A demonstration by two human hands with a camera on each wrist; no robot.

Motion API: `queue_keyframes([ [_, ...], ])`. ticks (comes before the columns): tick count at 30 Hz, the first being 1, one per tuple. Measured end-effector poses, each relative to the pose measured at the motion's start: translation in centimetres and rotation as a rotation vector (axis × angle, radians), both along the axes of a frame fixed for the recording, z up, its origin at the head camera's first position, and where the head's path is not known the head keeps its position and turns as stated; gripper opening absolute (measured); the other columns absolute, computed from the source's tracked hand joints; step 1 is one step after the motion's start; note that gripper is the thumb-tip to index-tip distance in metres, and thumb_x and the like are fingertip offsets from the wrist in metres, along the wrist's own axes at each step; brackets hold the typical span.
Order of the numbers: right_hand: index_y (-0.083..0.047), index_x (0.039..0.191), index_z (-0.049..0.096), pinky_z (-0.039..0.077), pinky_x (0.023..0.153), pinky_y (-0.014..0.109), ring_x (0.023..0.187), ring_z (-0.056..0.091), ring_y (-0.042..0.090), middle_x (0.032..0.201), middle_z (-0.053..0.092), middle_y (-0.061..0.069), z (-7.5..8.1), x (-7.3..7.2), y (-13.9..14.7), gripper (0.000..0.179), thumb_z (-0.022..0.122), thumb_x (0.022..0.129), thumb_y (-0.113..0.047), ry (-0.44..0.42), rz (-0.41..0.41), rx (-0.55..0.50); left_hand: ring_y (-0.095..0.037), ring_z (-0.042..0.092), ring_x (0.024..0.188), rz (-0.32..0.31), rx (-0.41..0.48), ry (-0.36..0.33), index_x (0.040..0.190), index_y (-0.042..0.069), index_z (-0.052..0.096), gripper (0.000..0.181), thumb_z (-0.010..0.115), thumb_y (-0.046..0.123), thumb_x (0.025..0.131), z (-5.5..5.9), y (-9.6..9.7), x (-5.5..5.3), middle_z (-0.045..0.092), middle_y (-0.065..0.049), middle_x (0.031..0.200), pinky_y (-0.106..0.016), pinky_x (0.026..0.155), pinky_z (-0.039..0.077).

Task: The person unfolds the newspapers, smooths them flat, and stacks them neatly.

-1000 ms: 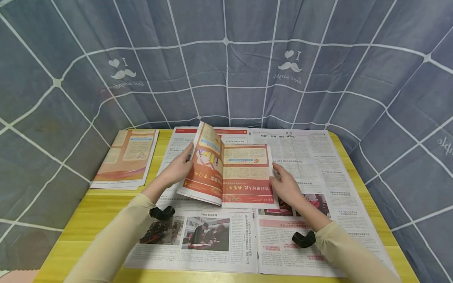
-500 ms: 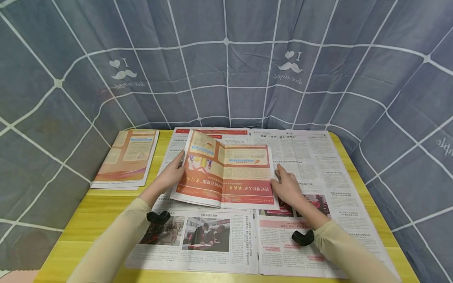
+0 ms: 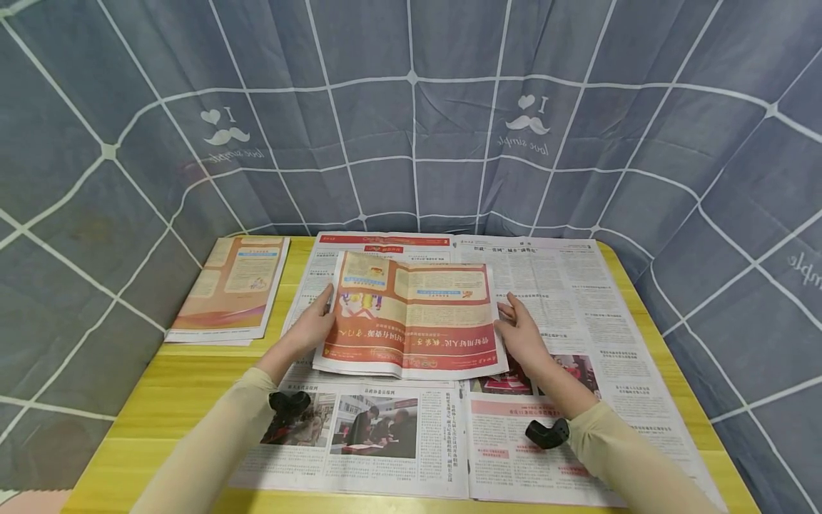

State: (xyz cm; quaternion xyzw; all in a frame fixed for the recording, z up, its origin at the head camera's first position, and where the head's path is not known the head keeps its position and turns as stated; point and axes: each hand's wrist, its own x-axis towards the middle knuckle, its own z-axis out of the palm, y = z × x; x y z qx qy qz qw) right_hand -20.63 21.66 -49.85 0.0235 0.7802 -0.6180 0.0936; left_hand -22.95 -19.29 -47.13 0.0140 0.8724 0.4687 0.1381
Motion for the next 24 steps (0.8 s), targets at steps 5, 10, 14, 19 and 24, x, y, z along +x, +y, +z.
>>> queue_keyframes([
  [5,-0.01,0.165,-0.003,0.051,0.1,0.042,0.144,0.038,0.04,0.167,0.018,0.021,0.4,-0.2,-0.2,0.079,0.05,0.106,-0.012,-0.1,-0.062,-0.145,-0.044,0.014,0.152,-0.003,0.035,-0.009,0.164,0.006,-0.004,0.064,0.03,0.01,0.11,0.0,0.3,0.2,0.0,-0.023,0.169,-0.057,0.12,0.021],
  [10,-0.009,0.166,0.004,0.058,0.08,0.03,0.116,0.062,0.027,0.157,0.036,0.022,0.4,-0.7,-0.6,0.076,0.052,0.107,-0.018,-0.194,-0.101,-0.253,-0.045,0.016,0.152,0.004,0.075,-0.019,0.165,0.007,-0.004,0.065,0.03,0.009,0.109,-0.3,0.7,0.1,0.001,-0.023,0.169,-0.057,0.118,0.024],
  [14,-0.01,0.165,0.013,0.058,0.074,0.032,0.1,0.067,0.021,0.142,0.051,0.023,0.2,-0.6,-0.6,0.072,0.051,0.105,-0.017,-0.171,-0.069,-0.183,-0.045,0.02,0.151,0.014,0.101,-0.033,0.165,0.007,-0.004,0.066,0.03,0.008,0.109,-0.6,0.9,0.1,0.005,-0.025,0.168,-0.056,0.118,0.026],
  [19,-0.009,0.166,0.009,0.058,0.071,0.035,0.095,0.068,0.026,0.141,0.051,0.026,0.0,-0.3,0.1,0.075,0.05,0.103,-0.01,-0.075,-0.016,-0.003,-0.044,0.048,0.135,0.021,0.109,-0.048,0.165,0.007,-0.002,0.067,0.034,0.01,0.109,-0.7,1.1,0.3,0.023,-0.03,0.162,-0.052,0.107,0.044],
  [24,-0.012,0.166,0.008,0.057,0.068,0.036,0.09,0.069,0.026,0.138,0.054,0.026,-0.6,0.1,1.4,0.073,0.05,0.106,-0.015,-0.012,-0.006,0.137,-0.032,0.067,0.105,0.012,0.11,-0.071,0.166,0.01,0.0,0.069,0.039,0.014,0.11,-0.5,1.5,0.8,0.04,-0.032,0.153,-0.042,0.086,0.056],
])
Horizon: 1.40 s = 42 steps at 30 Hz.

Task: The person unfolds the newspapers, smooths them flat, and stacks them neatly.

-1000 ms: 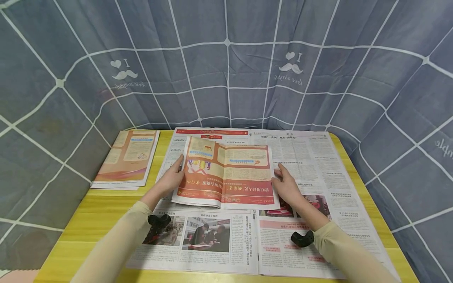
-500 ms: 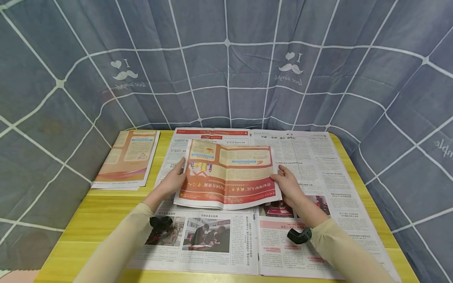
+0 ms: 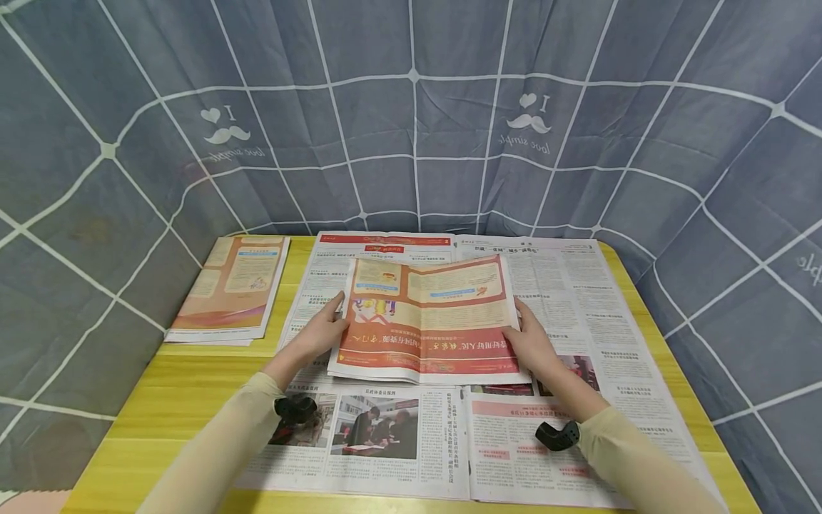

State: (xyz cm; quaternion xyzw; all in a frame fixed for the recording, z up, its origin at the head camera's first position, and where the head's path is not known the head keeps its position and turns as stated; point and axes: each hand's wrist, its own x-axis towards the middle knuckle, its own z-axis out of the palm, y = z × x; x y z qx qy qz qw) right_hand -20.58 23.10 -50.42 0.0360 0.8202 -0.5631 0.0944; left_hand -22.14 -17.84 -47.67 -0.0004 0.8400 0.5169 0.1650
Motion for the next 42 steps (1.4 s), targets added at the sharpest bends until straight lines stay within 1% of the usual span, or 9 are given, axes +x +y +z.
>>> queue_keyframes([
  [5,-0.015,0.167,0.007,0.058,0.065,0.038,0.085,0.07,0.025,0.135,0.055,0.028,-0.1,0.6,1.3,0.073,0.049,0.108,-0.017,0.02,-0.01,0.041,-0.023,0.07,0.089,-0.02,0.007,-0.003,0.166,0.01,0.002,0.071,0.044,0.014,0.109,0.1,0.9,0.4,0.06,-0.028,0.13,-0.037,0.077,0.056],
  [8,-0.017,0.167,0.007,0.058,0.064,0.039,0.083,0.07,0.024,0.136,0.055,0.028,0.0,1.1,2.0,0.072,0.049,0.108,-0.018,0.02,-0.019,0.048,-0.019,0.066,0.068,-0.036,0.012,-0.002,0.166,0.01,0.002,0.072,0.046,0.014,0.109,0.0,1.4,0.6,0.069,-0.021,0.106,-0.033,0.062,0.053],
  [13,-0.021,0.167,0.008,0.058,0.062,0.041,0.08,0.071,0.025,0.131,0.057,0.026,0.0,1.9,3.2,0.071,0.049,0.109,-0.019,0.014,-0.04,0.053,-0.013,0.05,0.048,-0.066,0.051,0.001,0.166,0.009,0.001,0.073,0.047,0.012,0.109,0.0,2.1,1.0,0.067,-0.013,0.086,-0.03,0.047,0.041],
  [20,-0.02,0.167,0.007,0.059,0.062,0.04,0.081,0.071,0.026,0.124,0.06,0.024,-0.1,2.8,4.1,0.071,0.048,0.11,-0.019,0.013,-0.034,0.022,-0.014,0.047,0.05,-0.084,-0.009,0.027,0.166,0.008,0.002,0.074,0.049,0.012,0.108,-0.2,2.7,1.5,0.059,-0.01,0.073,-0.03,0.05,0.041],
  [29,-0.009,0.166,0.007,0.059,0.062,0.039,0.081,0.071,0.024,0.128,0.059,0.028,-0.6,3.2,4.0,0.072,0.05,0.109,-0.015,0.004,-0.004,0.071,-0.021,0.065,0.067,-0.075,-0.047,0.042,0.166,0.008,0.0,0.073,0.046,0.011,0.108,-0.8,2.8,1.2,0.067,-0.014,0.088,-0.035,0.065,0.051],
  [31,-0.007,0.165,0.007,0.059,0.062,0.039,0.081,0.071,0.025,0.129,0.058,0.03,-0.7,3.2,4.0,0.072,0.05,0.108,-0.013,0.011,0.0,0.068,-0.024,0.067,0.072,-0.076,-0.045,0.05,0.166,0.009,0.0,0.073,0.045,0.012,0.109,-0.8,2.9,1.3,0.068,-0.019,0.099,-0.038,0.067,0.053],
  [34,-0.006,0.165,0.008,0.058,0.061,0.038,0.081,0.071,0.024,0.129,0.058,0.03,-0.7,3.2,3.9,0.071,0.05,0.108,-0.013,0.019,0.002,0.085,-0.032,0.069,0.096,-0.088,-0.027,0.059,0.165,0.009,0.0,0.071,0.043,0.013,0.11,-0.8,2.9,1.5,0.059,-0.03,0.131,-0.044,0.082,0.054],
  [38,-0.005,0.165,0.008,0.058,0.061,0.038,0.081,0.07,0.023,0.128,0.058,0.03,-0.7,3.2,3.9,0.071,0.05,0.108,-0.013,0.02,0.007,0.113,-0.04,0.039,0.143,-0.096,0.01,0.034,0.166,0.011,0.0,0.07,0.04,0.015,0.109,-0.7,2.8,1.6,0.024,-0.028,0.163,-0.053,0.111,0.039],
  [42,-0.004,0.165,0.009,0.058,0.062,0.038,0.082,0.07,0.022,0.129,0.058,0.03,-0.8,3.1,3.8,0.07,0.05,0.108,-0.013,0.015,0.013,0.122,-0.036,0.007,0.155,-0.093,0.016,0.016,0.166,0.013,0.004,0.071,0.037,0.012,0.103,-0.1,2.6,1.7,0.007,-0.019,0.17,-0.053,0.118,0.025],
])
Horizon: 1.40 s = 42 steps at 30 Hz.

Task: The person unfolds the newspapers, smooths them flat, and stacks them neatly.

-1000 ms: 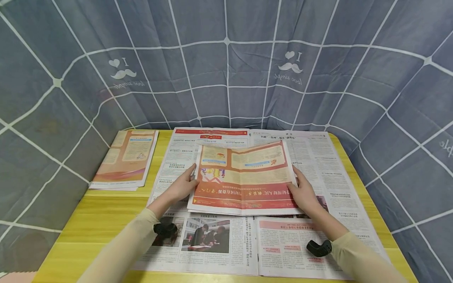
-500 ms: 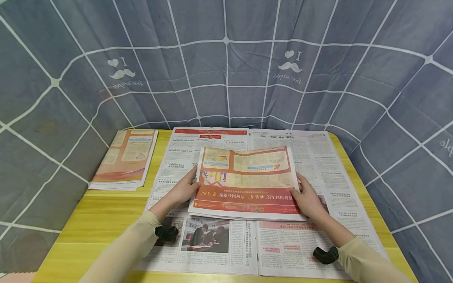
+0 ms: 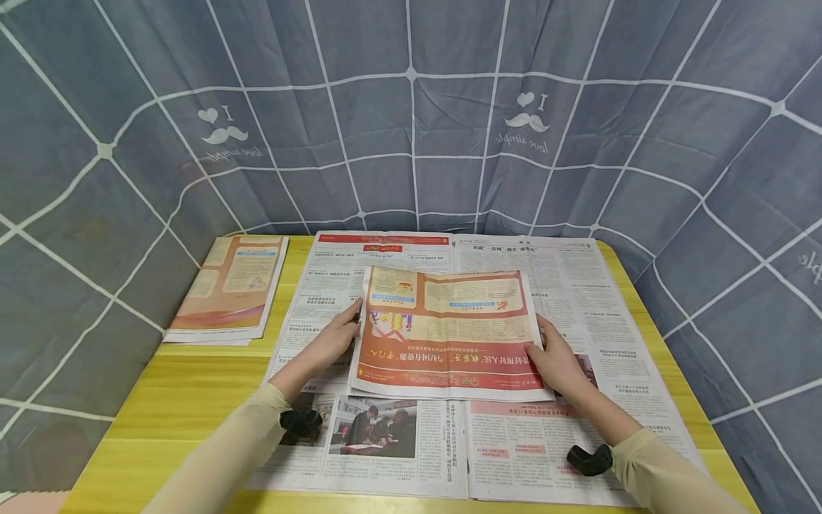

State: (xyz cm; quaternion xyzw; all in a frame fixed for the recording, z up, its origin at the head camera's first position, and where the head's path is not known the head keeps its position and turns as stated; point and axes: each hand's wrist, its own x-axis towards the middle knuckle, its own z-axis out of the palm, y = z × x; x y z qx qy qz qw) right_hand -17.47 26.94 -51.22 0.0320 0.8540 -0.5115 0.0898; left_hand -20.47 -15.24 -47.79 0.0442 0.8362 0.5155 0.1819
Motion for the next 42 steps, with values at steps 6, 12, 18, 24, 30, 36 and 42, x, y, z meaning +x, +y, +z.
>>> queue_keyframes([
  [6,-0.004,0.165,0.007,0.058,0.061,0.038,0.079,0.07,0.022,0.128,0.057,0.031,-0.1,-0.1,0.0,0.071,0.049,0.108,-0.013,-0.013,0.005,0.015,-0.039,0.022,0.15,-0.041,-0.005,0.042,0.166,0.015,0.009,0.075,0.04,0.003,0.1,0.1,-0.4,-0.1,0.006,-0.02,0.169,-0.047,0.102,0.037],
  [12,-0.002,0.164,0.006,0.058,0.061,0.039,0.079,0.07,0.022,0.127,0.057,0.031,0.0,-0.1,0.0,0.072,0.05,0.108,-0.013,-0.011,0.011,0.001,-0.046,0.032,0.145,-0.076,-0.066,0.132,0.166,0.013,0.011,0.07,0.045,0.008,0.106,0.0,-0.6,-0.1,0.01,-0.023,0.166,-0.056,0.11,0.038],
  [18,-0.002,0.164,0.004,0.058,0.062,0.038,0.082,0.07,0.023,0.129,0.057,0.031,0.1,-0.1,0.0,0.073,0.049,0.108,-0.014,-0.002,0.024,0.005,-0.046,0.011,0.152,-0.117,-0.248,0.351,0.166,0.012,0.019,0.07,0.056,0.016,0.105,-0.2,-1.2,-0.6,0.007,-0.019,0.17,-0.065,0.115,0.024],
  [24,-0.004,0.165,0.003,0.056,0.063,0.035,0.087,0.067,0.024,0.133,0.054,0.031,-0.1,0.0,0.3,0.074,0.05,0.108,-0.016,0.032,0.042,0.09,-0.042,0.009,0.154,-0.138,-0.313,0.449,0.166,0.019,0.02,0.079,0.065,0.02,0.102,-0.3,-1.4,-1.2,0.004,-0.012,0.172,-0.066,0.116,0.022],
  [30,0.0,0.163,0.013,0.055,0.066,0.035,0.094,0.063,0.028,0.135,0.05,0.029,-0.1,0.4,1.0,0.07,0.052,0.108,-0.017,0.117,0.086,0.17,-0.04,0.012,0.154,-0.185,-0.343,0.47,0.16,0.018,0.04,0.063,0.066,0.019,0.102,0.0,-1.3,-1.4,0.015,-0.01,0.17,-0.064,0.117,0.022],
  [36,-0.001,0.156,0.041,0.049,0.083,0.047,0.11,0.058,0.035,0.148,0.042,0.026,0.1,0.7,2.3,0.051,0.051,0.107,-0.011,0.247,0.131,0.311,-0.037,0.016,0.154,-0.224,-0.365,0.469,0.138,0.017,0.068,0.033,0.059,0.023,0.106,0.2,-1.2,-1.3,0.037,-0.011,0.162,-0.062,0.119,0.021],
  [42,-0.006,0.155,0.046,0.041,0.103,0.06,0.14,0.041,0.044,0.156,0.04,0.02,0.0,0.3,3.6,0.049,0.044,0.106,0.0,0.309,0.242,0.37,-0.035,0.02,0.153,-0.188,-0.305,0.419,0.135,0.021,0.069,0.032,0.052,0.017,0.108,0.1,-1.2,-1.4,0.041,-0.009,0.16,-0.061,0.119,0.021],
])
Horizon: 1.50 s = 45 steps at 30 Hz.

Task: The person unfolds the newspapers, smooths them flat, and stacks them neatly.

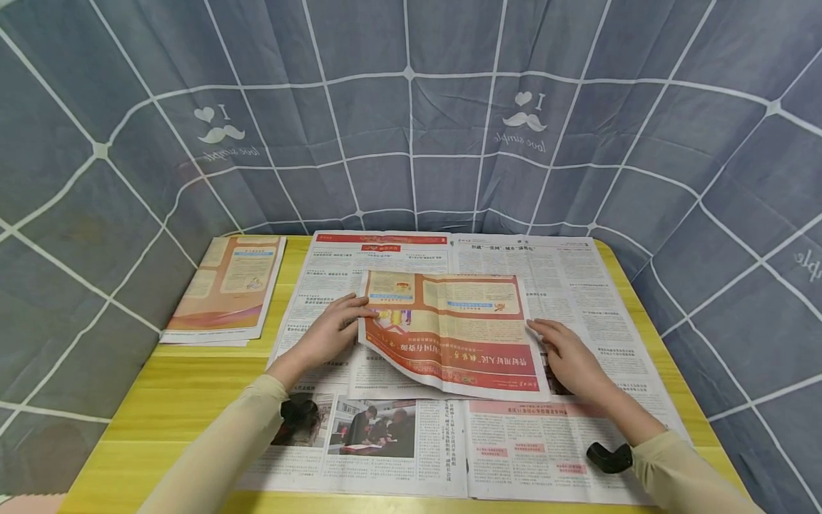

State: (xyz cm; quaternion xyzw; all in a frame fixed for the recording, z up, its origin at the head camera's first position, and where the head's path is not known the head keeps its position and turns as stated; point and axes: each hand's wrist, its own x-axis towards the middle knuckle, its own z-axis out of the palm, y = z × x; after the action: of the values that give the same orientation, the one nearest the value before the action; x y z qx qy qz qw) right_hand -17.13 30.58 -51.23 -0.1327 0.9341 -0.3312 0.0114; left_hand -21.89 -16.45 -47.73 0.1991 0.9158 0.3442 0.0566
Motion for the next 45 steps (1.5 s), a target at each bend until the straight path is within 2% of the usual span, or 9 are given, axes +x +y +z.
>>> queue_keyframes([
  [6,-0.009,0.159,0.039,0.031,0.11,0.065,0.145,0.032,0.047,0.161,0.036,0.019,-0.4,-0.6,1.0,0.059,0.048,0.102,0.005,0.032,0.083,0.027,-0.033,0.026,0.152,0.035,0.114,-0.038,0.137,0.022,0.067,0.037,0.048,0.011,0.109,0.3,0.1,-0.4,0.043,-0.009,0.159,-0.061,0.118,0.023],
  [9,-0.01,0.159,0.04,0.042,0.097,0.06,0.134,0.042,0.044,0.162,0.034,0.019,-0.5,-1.2,1.2,0.061,0.052,0.101,0.004,0.053,0.1,0.03,-0.032,0.029,0.15,0.056,0.166,-0.051,0.137,0.024,0.067,0.033,0.048,0.019,0.11,0.7,0.2,-0.5,0.045,-0.008,0.158,-0.061,0.117,0.027],
  [13,-0.011,0.155,0.047,0.046,0.085,0.051,0.127,0.045,0.041,0.161,0.034,0.019,-0.4,-2.1,1.0,0.054,0.058,0.103,-0.004,0.072,0.069,-0.015,-0.03,0.036,0.147,0.082,0.208,-0.058,0.136,0.027,0.068,0.033,0.048,0.033,0.11,1.3,0.5,-0.8,0.049,-0.005,0.155,-0.058,0.114,0.033],
  [19,-0.006,0.145,0.059,0.044,0.095,0.057,0.132,0.041,0.042,0.156,0.041,0.019,0.5,-3.1,0.4,0.046,0.065,0.103,-0.023,0.067,-0.024,-0.151,-0.032,0.049,0.138,0.124,0.236,-0.075,0.138,0.022,0.066,0.042,0.048,0.045,0.108,2.1,0.9,-1.2,0.056,-0.008,0.148,-0.058,0.106,0.044],
  [25,0.003,0.135,0.063,0.04,0.098,0.065,0.129,0.047,0.048,0.143,0.051,0.027,0.9,-3.9,0.2,0.036,0.065,0.1,-0.006,0.258,0.037,-0.237,-0.035,0.054,0.132,0.194,0.262,-0.077,0.139,0.018,0.064,0.047,0.051,0.049,0.105,3.0,1.3,-1.7,0.059,-0.012,0.144,-0.058,0.107,0.043],
  [32,0.016,0.129,0.055,0.043,0.103,0.021,0.131,0.049,0.022,0.134,0.055,0.014,1.8,-5.5,-0.7,0.029,0.047,0.108,-0.003,0.153,0.028,-0.639,-0.026,0.048,0.14,0.221,0.291,-0.03,0.144,0.02,0.061,0.049,0.048,0.049,0.107,3.7,1.4,-2.7,0.059,-0.004,0.145,-0.055,0.111,0.039],
  [37,-0.006,0.132,0.061,0.037,0.115,0.042,0.134,0.051,0.028,0.132,0.06,0.014,2.8,-6.3,-1.3,0.027,0.048,0.11,-0.014,0.236,-0.127,-0.367,-0.026,0.049,0.138,0.243,0.311,-0.025,0.148,0.021,0.057,0.051,0.044,0.051,0.108,4.5,1.7,-3.3,0.059,-0.004,0.146,-0.056,0.112,0.038],
  [40,-0.01,0.14,0.055,0.032,0.115,0.056,0.14,0.045,0.036,0.137,0.058,0.015,3.3,-6.4,-1.5,0.032,0.048,0.111,-0.021,0.206,-0.162,-0.389,-0.027,0.049,0.138,0.249,0.316,-0.014,0.149,0.019,0.055,0.05,0.042,0.046,0.11,5.0,1.9,-3.6,0.058,-0.006,0.146,-0.055,0.111,0.039],
  [45,-0.004,0.13,0.053,0.045,0.098,0.049,0.125,0.056,0.034,0.129,0.059,0.016,4.2,-6.6,-2.0,0.031,0.045,0.111,-0.027,0.175,-0.232,-0.426,-0.026,0.047,0.14,0.246,0.316,0.011,0.152,0.018,0.052,0.047,0.038,0.038,0.112,5.7,2.3,-4.1,0.057,-0.009,0.147,-0.053,0.112,0.038],
])
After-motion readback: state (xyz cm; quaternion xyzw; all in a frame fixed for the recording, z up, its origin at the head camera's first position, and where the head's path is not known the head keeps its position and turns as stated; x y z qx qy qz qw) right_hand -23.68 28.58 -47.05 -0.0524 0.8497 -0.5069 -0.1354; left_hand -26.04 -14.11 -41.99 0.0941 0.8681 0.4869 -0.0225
